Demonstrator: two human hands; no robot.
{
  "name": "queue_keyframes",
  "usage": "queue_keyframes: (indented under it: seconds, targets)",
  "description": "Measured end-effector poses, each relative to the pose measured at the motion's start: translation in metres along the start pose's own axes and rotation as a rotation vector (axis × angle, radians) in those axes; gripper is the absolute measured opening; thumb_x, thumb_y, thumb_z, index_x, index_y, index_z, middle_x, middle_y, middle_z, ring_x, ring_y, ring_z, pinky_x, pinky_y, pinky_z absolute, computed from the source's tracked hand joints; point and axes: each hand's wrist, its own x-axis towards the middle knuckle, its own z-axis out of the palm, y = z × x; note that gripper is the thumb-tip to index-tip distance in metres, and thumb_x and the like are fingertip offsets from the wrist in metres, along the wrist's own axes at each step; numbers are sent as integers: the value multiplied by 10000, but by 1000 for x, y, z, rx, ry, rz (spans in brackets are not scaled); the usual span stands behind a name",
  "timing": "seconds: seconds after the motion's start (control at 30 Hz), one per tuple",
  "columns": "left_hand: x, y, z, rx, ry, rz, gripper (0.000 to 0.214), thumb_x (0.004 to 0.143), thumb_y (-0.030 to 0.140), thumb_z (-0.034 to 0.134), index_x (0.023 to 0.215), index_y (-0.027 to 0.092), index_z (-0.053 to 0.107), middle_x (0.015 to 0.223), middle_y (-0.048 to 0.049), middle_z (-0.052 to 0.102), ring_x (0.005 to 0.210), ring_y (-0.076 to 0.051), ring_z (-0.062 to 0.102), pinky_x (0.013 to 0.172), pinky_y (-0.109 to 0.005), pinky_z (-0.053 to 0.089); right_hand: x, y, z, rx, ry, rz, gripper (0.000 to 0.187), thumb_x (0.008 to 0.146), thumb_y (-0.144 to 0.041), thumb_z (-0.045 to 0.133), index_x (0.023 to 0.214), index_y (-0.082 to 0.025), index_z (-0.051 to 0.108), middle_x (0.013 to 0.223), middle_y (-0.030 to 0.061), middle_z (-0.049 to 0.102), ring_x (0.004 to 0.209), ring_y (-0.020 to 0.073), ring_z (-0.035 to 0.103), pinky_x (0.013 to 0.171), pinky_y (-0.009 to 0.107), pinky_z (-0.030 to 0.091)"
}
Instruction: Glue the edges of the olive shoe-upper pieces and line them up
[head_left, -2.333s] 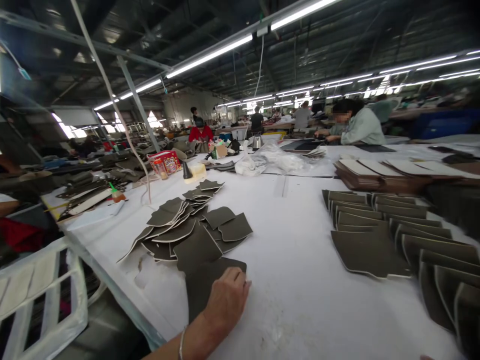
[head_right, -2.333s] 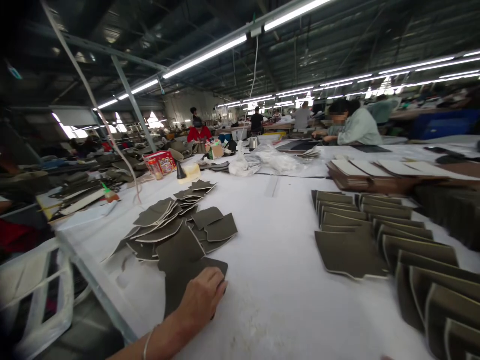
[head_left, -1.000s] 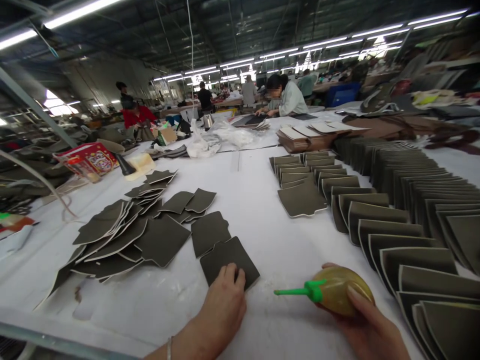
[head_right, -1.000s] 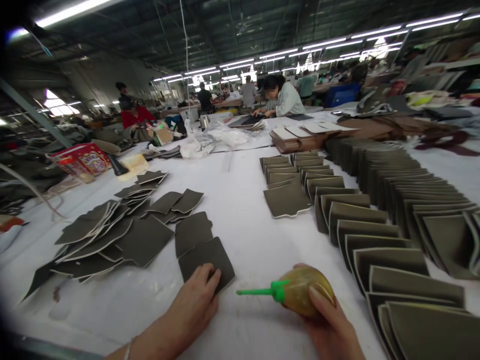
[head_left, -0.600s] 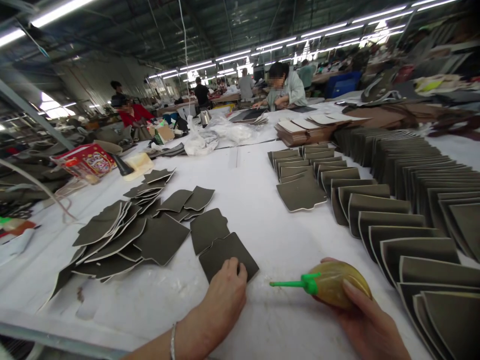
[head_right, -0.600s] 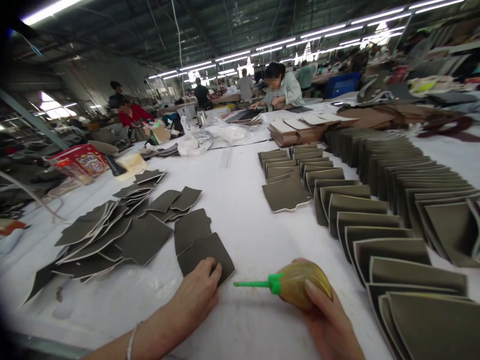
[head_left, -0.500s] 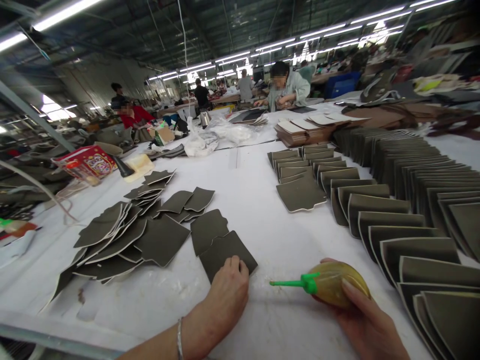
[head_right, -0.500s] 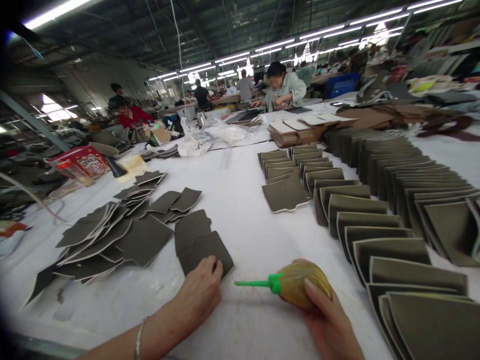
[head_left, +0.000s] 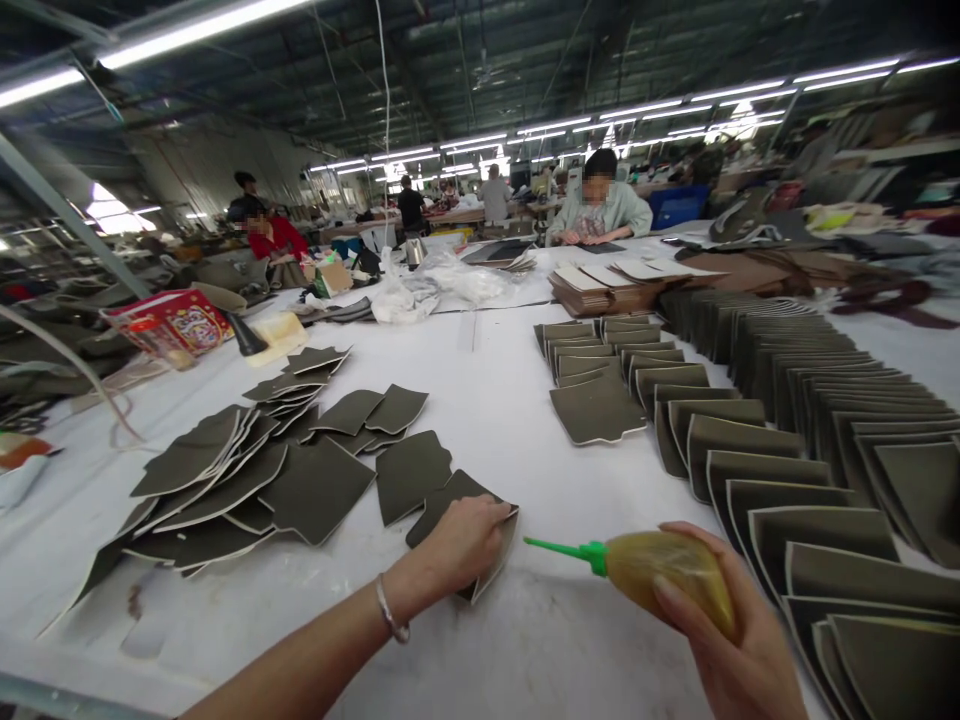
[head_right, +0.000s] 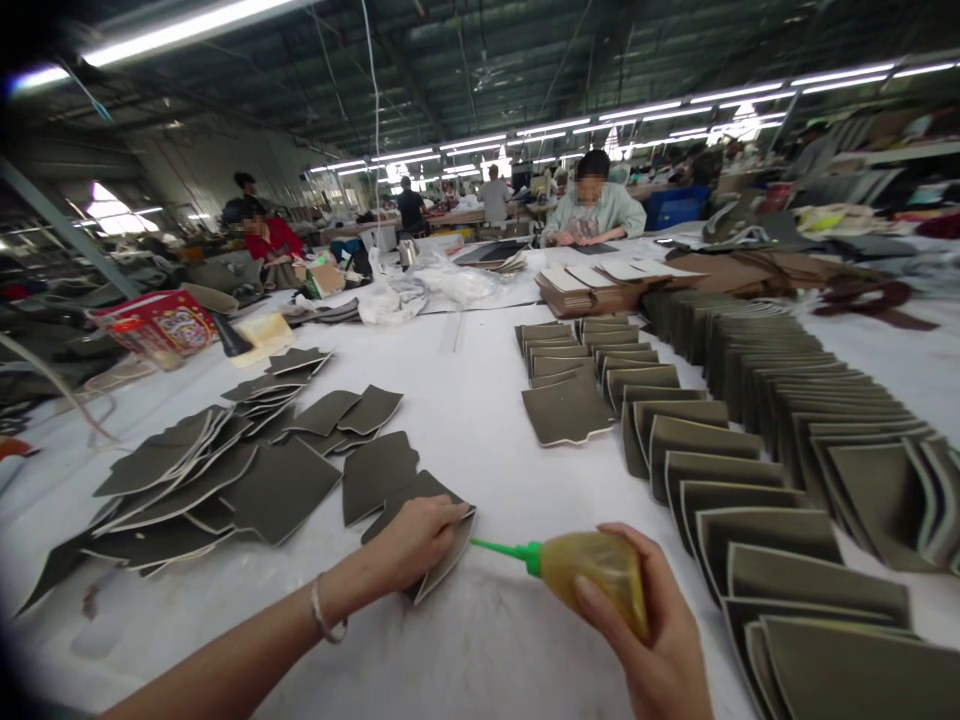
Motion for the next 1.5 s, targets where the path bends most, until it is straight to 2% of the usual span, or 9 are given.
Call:
queue_keyframes:
  seconds: [0.2,0.33,0.53,0.8,0.9,1.13,1.27,1.43,1.5]
  targets:
    - [8,-3,7,-19,56,21,283,853,129,386,965,184,640,888,-65,667,810,-204,633,734,-277,444,9,-24,20,-331,-90,-176,523,737,-526,696,1144,-248,522,1109,57,588,970,270,588,862,349,474]
    - [7,-9,9,-31,54,51,288,839,135,405,991,198,641,904,-60,668,817,-208,631,745,-286,454,14,-25,33,-486,-161,-315,487,766,-517,671,1145,-258,510,1090,53,602,936,263,601,849,368,482]
    - [5,-10,8,-45,48,44,311,867,158,385,1048,202,634,945,-73,662,840,-210,633,781,-306,466,16,-22,38,-573,-170,-453,444,793,-498,642,1149,-269,508,1069,55,612,911,260,610,798,354,500]
    - [2,-11,6,-74,37,51,374,865,180,398,1169,224,612,969,-80,659,863,-222,633,785,-318,476,19,-24,32,-593,-177,-313,472,784,-554,645,1135,-272,503,1045,40,612,871,245,613,764,353,497]
    - [1,-11,7,-73,41,51,375,870,184,396,1171,228,616,957,-82,653,858,-220,630,784,-315,474,18,-24,33,-589,-149,-298,470,791,-565,632,1132,-267,507,1029,37,612,855,241,610,759,350,490]
    - [0,-12,5,-101,34,55,376,862,185,405,1165,236,622,926,-71,648,854,-219,620,798,-315,468,22,-16,32,-501,-211,-180,467,783,-557,638,1114,-252,514,953,26,646,818,239,632,715,325,507]
    - [-1,-11,3,-105,31,56,426,842,165,404,1211,246,602,952,-72,643,856,-215,618,786,-305,468,25,-17,32,-529,-124,-206,495,752,-576,652,1102,-246,535,977,34,645,842,254,627,714,330,501]
    - [-3,-9,1,-84,20,56,444,836,174,400,1226,249,598,907,-72,628,812,-220,615,745,-311,471,23,-15,28,-499,-218,-148,461,779,-546,640,1108,-243,527,967,26,654,837,246,635,733,322,497]
    - [-3,-9,0,-91,14,53,450,838,176,393,1234,252,595,912,-71,625,803,-220,612,742,-314,471,25,-13,26,-485,-204,-146,464,777,-545,641,1111,-242,527,985,29,653,864,252,632,740,323,493]
